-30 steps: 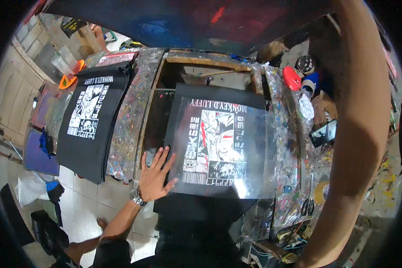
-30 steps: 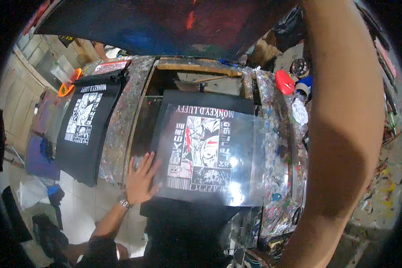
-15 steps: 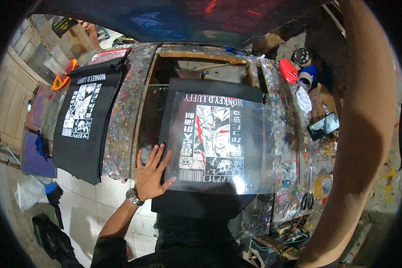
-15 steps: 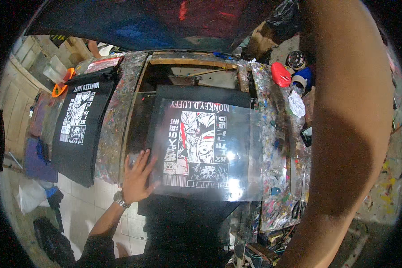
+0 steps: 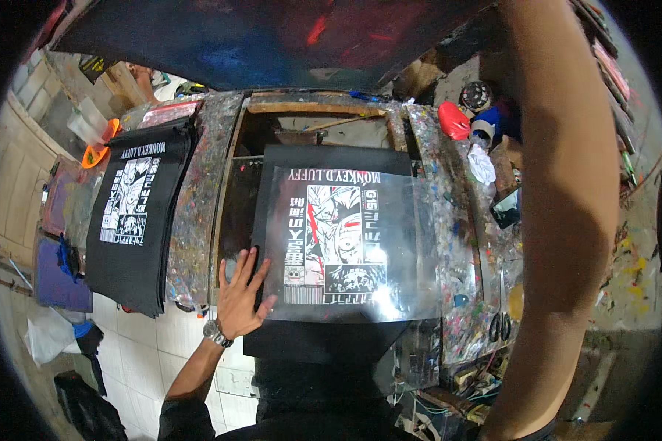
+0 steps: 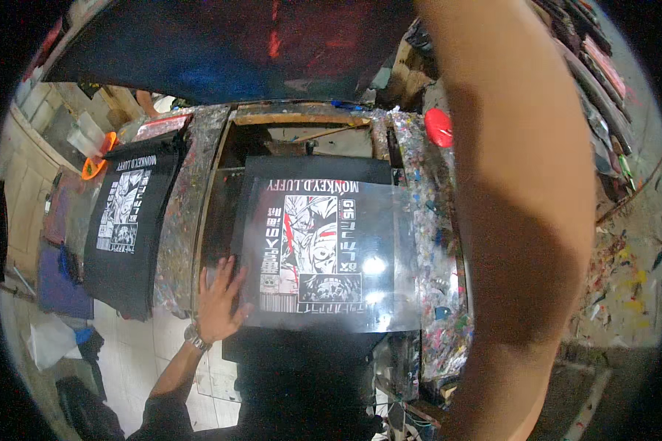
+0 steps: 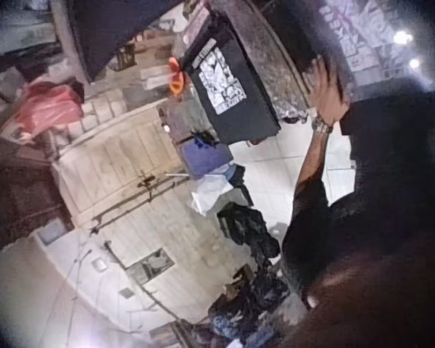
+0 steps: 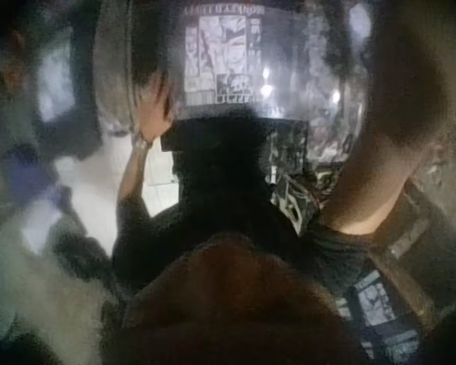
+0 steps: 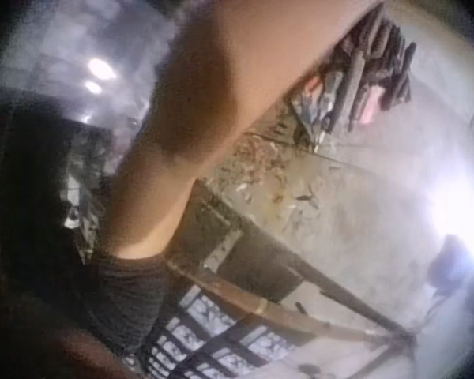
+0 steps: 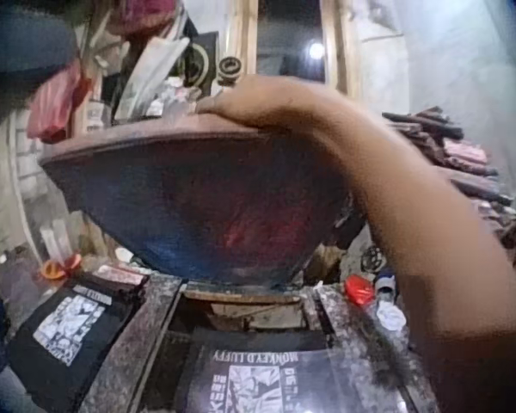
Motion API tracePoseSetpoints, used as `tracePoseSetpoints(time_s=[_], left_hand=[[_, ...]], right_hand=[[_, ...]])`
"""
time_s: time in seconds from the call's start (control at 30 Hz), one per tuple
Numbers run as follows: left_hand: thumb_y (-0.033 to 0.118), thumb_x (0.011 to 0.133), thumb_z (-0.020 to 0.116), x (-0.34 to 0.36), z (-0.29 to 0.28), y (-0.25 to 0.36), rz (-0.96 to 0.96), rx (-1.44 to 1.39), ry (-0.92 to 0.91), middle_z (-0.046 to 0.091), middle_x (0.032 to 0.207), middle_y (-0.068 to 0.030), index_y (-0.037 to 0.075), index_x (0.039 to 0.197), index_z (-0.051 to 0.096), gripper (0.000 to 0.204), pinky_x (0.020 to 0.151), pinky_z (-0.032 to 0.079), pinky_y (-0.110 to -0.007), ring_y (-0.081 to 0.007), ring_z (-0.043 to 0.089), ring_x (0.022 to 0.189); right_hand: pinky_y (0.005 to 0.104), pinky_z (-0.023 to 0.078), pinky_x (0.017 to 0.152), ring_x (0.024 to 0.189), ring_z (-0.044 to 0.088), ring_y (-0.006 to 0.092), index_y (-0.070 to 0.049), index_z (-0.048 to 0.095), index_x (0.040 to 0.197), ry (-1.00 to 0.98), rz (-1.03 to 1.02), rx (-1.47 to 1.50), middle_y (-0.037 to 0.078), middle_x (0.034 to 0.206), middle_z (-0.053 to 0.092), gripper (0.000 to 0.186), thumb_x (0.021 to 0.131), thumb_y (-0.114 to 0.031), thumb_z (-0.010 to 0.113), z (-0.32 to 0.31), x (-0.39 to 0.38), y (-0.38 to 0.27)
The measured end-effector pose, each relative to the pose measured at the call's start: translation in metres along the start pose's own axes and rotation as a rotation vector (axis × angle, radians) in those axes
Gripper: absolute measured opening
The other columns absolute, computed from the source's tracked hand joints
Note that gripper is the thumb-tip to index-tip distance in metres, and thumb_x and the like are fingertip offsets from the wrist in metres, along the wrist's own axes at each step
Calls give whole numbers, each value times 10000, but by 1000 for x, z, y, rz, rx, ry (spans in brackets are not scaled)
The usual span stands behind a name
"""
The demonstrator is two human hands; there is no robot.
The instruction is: The person performs screen printing on black shirts using a manual press. The person places a shirt on the platen, lowers the screen, applies red ink with a squeegee, and lifts the screen to reveal the print before removing the shirt and repeating the process.
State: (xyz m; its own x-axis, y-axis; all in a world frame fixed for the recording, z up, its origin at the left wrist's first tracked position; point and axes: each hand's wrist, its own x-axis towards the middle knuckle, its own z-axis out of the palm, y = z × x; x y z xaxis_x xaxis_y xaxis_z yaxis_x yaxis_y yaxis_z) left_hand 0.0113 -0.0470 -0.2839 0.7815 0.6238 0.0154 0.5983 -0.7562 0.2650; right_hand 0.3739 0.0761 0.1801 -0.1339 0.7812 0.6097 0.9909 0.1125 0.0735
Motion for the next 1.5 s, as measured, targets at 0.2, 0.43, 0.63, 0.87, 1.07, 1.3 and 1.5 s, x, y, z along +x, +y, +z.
tracePoseSetpoints(time_s=[0.2,0.43,0.63,0.87,1.07,1.3,1.5], left_hand=[[338,981,669,40,12,109,-58,-621,-10,323,1639,-290,121,1537,500,620,1247,210,-556,-432,238,1560],[246,820,835,63,-177,95,-59,158,1046,330,1656,-183,188,1576,420,865,1221,141,-656,-474,210,1537],[124,613,841,-22,-138,28,99,275,536,580,985,-110,98,961,585,432,856,439,-524,-345,579,954],[385,755,864,-67,-26,13,-38,-95,297,611,961,-157,43,972,668,450,833,454,-504,-391,585,962],[453,756,860,-54,-14,6,53,-69,350,557,878,-103,59,857,632,466,776,394,-430,-306,544,876],[496,694,896,-48,-7,-2,-4,-77,311,548,877,-82,74,889,669,518,795,405,-444,-304,534,875],[526,667,888,-44,-9,-7,-22,-104,276,536,839,-50,101,803,650,506,766,391,-425,-287,532,860]], right_hand=[[503,521,1018,1152,671,468,68,729,1139,23,167,-41,329,1212,682,903,895,-775,517,-16,-40,-31],[531,521,949,963,736,375,-51,771,960,-13,206,-59,214,953,754,686,903,-709,582,3,-163,-105],[646,403,1012,988,716,329,-77,655,1161,-129,55,21,160,954,737,497,906,-503,690,87,-325,-164],[511,560,686,773,719,318,-110,620,1066,-473,66,210,88,787,687,337,867,-352,743,173,-420,-183],[563,497,907,831,704,297,-127,621,1036,-187,-19,-36,82,860,683,182,905,-251,633,253,-376,-118],[488,549,857,868,728,329,-102,609,1092,-43,5,-15,112,870,698,256,913,-266,688,316,-332,-51],[515,550,745,803,719,343,-92,617,1113,-232,-151,45,135,846,707,403,910,-428,708,320,-281,-13]])
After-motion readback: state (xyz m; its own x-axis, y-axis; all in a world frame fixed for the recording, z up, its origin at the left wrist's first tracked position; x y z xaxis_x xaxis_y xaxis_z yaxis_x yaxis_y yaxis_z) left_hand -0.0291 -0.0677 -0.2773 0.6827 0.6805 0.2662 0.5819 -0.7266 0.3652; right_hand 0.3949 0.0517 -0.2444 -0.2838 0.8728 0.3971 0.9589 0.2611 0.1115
